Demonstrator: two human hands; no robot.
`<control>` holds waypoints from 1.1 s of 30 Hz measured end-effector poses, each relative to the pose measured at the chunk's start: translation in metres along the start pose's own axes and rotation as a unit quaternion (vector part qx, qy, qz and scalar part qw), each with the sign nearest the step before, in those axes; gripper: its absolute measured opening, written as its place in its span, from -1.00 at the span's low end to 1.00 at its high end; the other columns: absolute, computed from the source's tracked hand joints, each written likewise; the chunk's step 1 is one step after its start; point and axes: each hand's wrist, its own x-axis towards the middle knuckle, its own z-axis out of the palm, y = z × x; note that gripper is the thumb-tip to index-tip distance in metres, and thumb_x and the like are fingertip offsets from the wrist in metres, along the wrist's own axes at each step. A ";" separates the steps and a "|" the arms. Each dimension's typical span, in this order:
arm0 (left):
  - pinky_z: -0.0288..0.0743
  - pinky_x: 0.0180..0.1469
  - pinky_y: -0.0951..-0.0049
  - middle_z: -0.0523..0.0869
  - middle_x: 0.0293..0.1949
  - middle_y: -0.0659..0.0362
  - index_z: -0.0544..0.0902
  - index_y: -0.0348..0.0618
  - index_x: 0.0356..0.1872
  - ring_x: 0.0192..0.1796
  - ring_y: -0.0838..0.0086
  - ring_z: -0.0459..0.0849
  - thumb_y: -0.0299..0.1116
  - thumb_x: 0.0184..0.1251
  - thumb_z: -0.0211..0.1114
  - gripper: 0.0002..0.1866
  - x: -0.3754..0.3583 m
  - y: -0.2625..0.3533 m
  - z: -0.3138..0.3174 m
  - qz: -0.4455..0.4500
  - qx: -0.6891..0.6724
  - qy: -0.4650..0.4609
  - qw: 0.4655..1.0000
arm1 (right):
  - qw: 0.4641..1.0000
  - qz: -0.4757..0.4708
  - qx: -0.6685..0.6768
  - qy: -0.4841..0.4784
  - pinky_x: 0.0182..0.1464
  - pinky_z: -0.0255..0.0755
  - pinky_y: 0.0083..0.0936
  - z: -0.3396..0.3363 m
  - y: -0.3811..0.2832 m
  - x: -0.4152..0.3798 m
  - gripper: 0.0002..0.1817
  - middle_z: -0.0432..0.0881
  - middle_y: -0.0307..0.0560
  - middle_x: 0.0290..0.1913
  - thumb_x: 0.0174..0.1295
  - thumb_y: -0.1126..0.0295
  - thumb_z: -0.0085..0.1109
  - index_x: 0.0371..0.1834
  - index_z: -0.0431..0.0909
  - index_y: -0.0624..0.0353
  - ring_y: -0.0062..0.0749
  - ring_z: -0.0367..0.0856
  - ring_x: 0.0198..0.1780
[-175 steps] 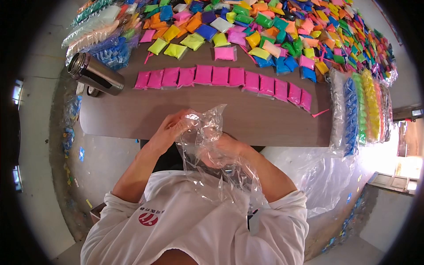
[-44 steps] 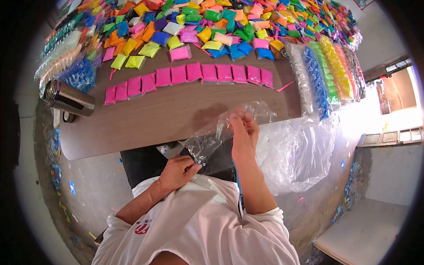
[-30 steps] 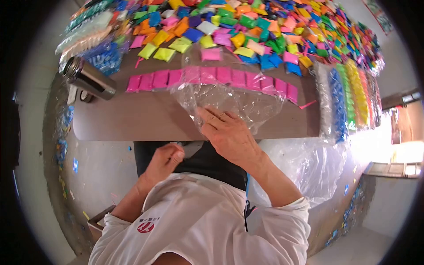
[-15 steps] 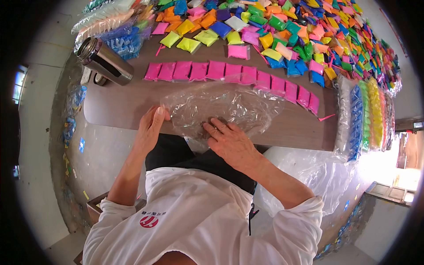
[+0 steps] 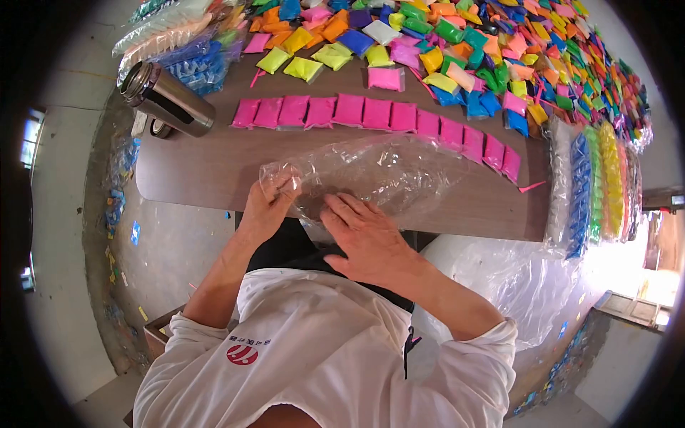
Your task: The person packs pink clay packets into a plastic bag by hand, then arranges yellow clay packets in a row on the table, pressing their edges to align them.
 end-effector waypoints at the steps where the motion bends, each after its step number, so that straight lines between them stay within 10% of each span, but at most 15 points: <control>1: 0.47 -0.22 0.39 0.59 -0.35 0.09 0.60 -0.30 -0.15 -0.33 0.36 0.55 -0.35 0.52 0.22 -0.82 0.000 -0.002 -0.001 0.010 -0.009 -0.002 1.000 | 1.000 0.008 0.023 0.018 0.40 0.31 -0.15 0.002 -0.005 0.003 -0.33 0.34 0.12 0.44 0.06 0.27 0.42 0.24 0.42 0.31 0.01 0.32 0.44; 10: 0.47 -0.21 0.41 0.61 -0.38 0.14 0.61 -0.32 -0.17 -0.32 0.45 0.54 -0.33 0.56 0.18 -0.78 0.003 -0.001 -0.011 -0.035 -0.037 -0.009 0.999 | 0.998 0.014 0.019 0.063 0.13 0.49 -0.23 0.035 -0.010 0.043 -0.37 0.41 0.06 0.07 0.01 0.27 0.49 0.12 0.51 0.36 -0.05 0.47 0.13; 19: 0.52 -0.16 0.43 0.73 -0.37 0.18 0.67 -0.32 -0.10 -0.28 0.52 0.63 -0.21 0.61 0.17 -0.68 0.002 -0.021 -0.009 -0.065 -0.091 0.033 0.993 | 0.998 0.056 0.038 -0.016 0.25 0.39 -0.08 0.007 -0.010 0.030 -0.37 0.42 0.15 0.25 0.24 0.07 0.34 0.23 0.49 0.31 0.07 0.43 0.27; 22: 0.56 -0.02 0.47 0.74 -0.25 0.17 0.68 -0.33 -0.10 -0.16 0.56 0.68 -0.20 0.59 0.22 -0.68 0.000 -0.032 -0.013 -0.040 -0.119 0.023 0.992 | 0.981 0.127 -0.080 0.122 0.09 0.50 -0.04 0.002 0.016 0.006 -0.51 0.47 0.10 0.15 0.34 0.10 0.23 0.14 0.52 0.28 0.03 0.53 0.13; 28: 0.54 -0.02 0.51 0.73 -0.19 0.19 0.67 -0.30 -0.08 -0.12 0.53 0.67 -0.35 0.58 0.20 -0.80 0.000 -0.011 -0.010 0.009 -0.013 0.009 1.000 | 0.948 0.292 -0.126 0.005 -0.02 0.59 -0.12 -0.016 0.027 -0.018 -0.55 0.46 0.12 0.18 0.32 0.13 0.26 0.11 0.51 0.24 -0.04 0.56 0.15; 33: 0.44 -0.15 0.49 0.61 -0.34 0.22 0.64 -0.32 -0.13 -0.28 0.54 0.49 -0.31 0.58 0.18 -0.77 0.001 -0.023 -0.002 -0.031 -0.096 0.030 0.994 | 0.963 0.192 -0.173 0.069 0.00 0.57 -0.10 -0.012 0.018 -0.016 -0.57 0.46 0.12 0.16 0.28 0.15 0.31 0.05 0.49 0.23 -0.03 0.55 0.15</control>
